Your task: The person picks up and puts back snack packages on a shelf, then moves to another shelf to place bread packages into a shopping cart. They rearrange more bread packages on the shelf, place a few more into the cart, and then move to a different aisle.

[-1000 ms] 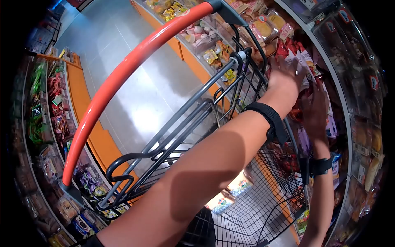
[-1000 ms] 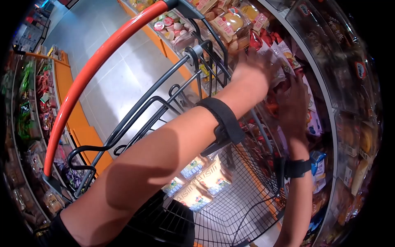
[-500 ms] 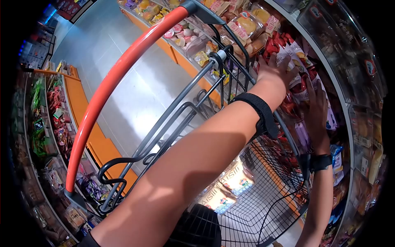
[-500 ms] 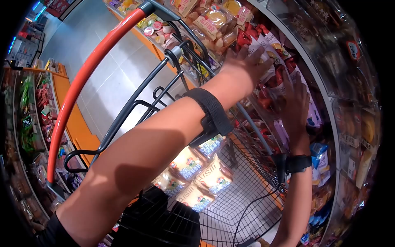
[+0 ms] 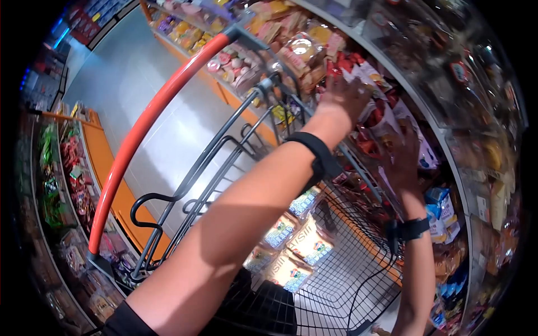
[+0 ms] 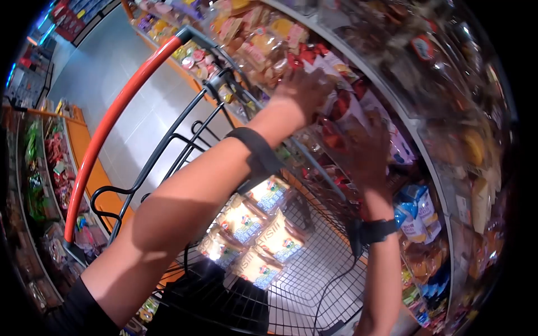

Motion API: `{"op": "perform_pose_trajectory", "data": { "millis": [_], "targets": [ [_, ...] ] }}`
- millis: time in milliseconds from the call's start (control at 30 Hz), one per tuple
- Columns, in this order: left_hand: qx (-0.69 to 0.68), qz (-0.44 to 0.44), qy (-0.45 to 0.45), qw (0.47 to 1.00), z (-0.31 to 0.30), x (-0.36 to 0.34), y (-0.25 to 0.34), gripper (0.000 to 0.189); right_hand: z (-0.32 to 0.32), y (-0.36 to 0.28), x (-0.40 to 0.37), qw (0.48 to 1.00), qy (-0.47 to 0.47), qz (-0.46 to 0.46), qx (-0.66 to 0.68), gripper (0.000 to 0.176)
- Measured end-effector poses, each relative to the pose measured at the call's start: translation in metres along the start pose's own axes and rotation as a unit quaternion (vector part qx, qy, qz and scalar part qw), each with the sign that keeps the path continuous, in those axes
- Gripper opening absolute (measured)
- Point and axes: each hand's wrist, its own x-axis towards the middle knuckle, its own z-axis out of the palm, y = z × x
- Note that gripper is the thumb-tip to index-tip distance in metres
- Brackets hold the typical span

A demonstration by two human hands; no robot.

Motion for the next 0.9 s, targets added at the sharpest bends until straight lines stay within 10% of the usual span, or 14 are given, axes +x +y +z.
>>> {"op": "perform_pose_trajectory", "data": {
  "millis": [233, 533, 600, 700, 900],
  "targets": [
    [-0.038, -0.033, 0.074, 0.996, -0.016, -0.001, -0.005, 0.066, 0.011, -0.009, -0.019, 0.983, 0.027, 0.16, 0.088, 0.062],
    [-0.078, -0.026, 0.121, 0.989, -0.027, -0.014, -0.011, 0.07, -0.052, -0.069, -0.094, 0.933, 0.039, 0.277, 0.227, 0.029],
    [-0.1, 0.009, 0.132, 0.986, -0.043, -0.013, -0.007, 0.063, -0.019, -0.08, -0.128, 0.926, -0.131, 0.316, 0.162, 0.053],
    [-0.138, -0.039, 0.108, 0.984, -0.038, -0.012, -0.009, 0.065, -0.019, -0.102, -0.137, 0.908, -0.132, 0.361, 0.167, 0.104],
    [-0.084, -0.02, 0.091, 0.992, -0.045, -0.017, 0.003, 0.052, -0.028, -0.088, -0.139, 0.868, -0.26, 0.348, 0.239, 0.118]
  ]
}}
